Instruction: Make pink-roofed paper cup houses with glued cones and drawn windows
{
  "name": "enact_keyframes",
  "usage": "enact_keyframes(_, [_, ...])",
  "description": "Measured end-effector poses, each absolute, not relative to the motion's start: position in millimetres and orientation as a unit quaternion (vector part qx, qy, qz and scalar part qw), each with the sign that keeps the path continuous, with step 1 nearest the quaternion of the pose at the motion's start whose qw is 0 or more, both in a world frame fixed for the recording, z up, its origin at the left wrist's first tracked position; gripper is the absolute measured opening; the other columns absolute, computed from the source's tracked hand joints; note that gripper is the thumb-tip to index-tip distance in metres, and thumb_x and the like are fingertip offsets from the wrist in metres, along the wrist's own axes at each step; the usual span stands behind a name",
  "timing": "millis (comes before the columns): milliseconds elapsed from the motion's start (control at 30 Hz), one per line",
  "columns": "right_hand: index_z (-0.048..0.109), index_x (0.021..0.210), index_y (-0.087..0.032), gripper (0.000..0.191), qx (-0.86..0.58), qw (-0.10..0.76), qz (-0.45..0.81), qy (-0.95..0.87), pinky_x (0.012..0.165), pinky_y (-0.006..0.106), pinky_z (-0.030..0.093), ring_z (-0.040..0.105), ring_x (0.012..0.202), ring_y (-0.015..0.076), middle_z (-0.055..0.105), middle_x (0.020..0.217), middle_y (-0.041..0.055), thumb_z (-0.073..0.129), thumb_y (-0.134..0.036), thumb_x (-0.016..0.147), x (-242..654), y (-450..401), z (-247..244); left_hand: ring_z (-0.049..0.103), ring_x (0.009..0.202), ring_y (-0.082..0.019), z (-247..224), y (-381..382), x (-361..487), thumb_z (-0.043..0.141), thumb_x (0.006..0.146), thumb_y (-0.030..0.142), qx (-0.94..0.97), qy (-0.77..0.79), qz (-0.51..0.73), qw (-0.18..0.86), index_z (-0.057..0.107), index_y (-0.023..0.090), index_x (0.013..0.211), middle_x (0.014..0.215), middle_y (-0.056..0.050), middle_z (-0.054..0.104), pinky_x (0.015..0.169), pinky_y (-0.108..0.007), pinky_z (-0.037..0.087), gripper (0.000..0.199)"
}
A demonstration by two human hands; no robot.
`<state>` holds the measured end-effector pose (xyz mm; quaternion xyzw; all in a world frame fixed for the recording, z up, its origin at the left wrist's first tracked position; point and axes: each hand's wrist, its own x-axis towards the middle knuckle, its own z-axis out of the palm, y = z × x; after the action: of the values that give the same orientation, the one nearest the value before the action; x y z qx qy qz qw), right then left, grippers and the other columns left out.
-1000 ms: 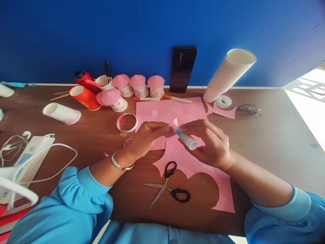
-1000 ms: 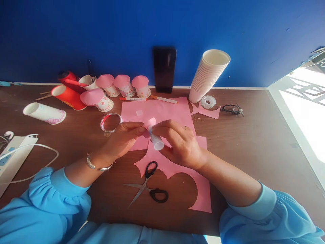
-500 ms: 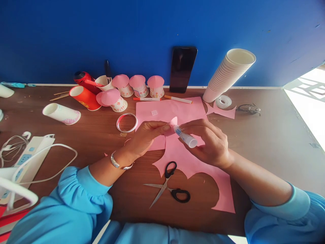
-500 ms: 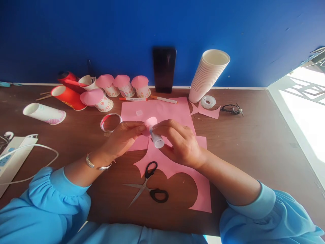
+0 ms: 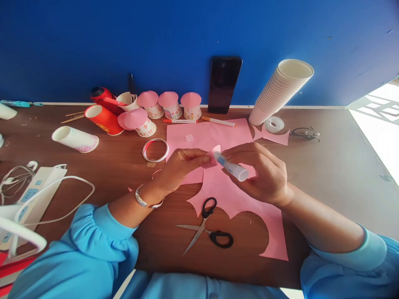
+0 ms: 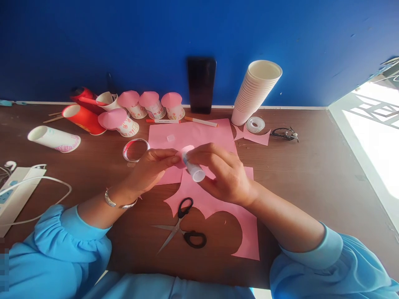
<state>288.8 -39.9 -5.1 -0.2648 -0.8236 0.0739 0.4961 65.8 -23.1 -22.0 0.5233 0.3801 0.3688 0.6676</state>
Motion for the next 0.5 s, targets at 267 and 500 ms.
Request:
enact_keyframes(267, [0.066, 0.124, -0.025, 0.038, -0.253, 0.481, 0.088, -0.834, 0.077, 0.038, 0.069, 0.08, 0.093, 0.0248, 0.08, 0.105, 0.0068, 0.069, -0.008, 0.09, 288, -40, -7, 0.07, 0.087, -0.019, -16, -24, 67, 0.081, 0.085, 0.041, 0.55, 0.381, 0.363, 0.649, 0.083, 0.023, 0.086, 0.083, -0.003, 0.077, 0.089, -0.035, 0.058, 0.019])
enact_keyframes(500, [0.065, 0.123, -0.025, 0.032, -0.265, 0.464, 0.042, -0.844, 0.07, 0.034, 0.067, 0.079, 0.089, 0.0222, 0.08, 0.102, 0.0061, 0.068, -0.012, 0.094, 289, -42, -12, 0.069, 0.084, -0.017, -9, -26, 66, 0.077, 0.09, 0.042, 0.667, 0.392, 0.361, 0.521, 0.085, 0.025, 0.09, 0.089, -0.004, 0.078, 0.077, -0.029, 0.055, 0.019])
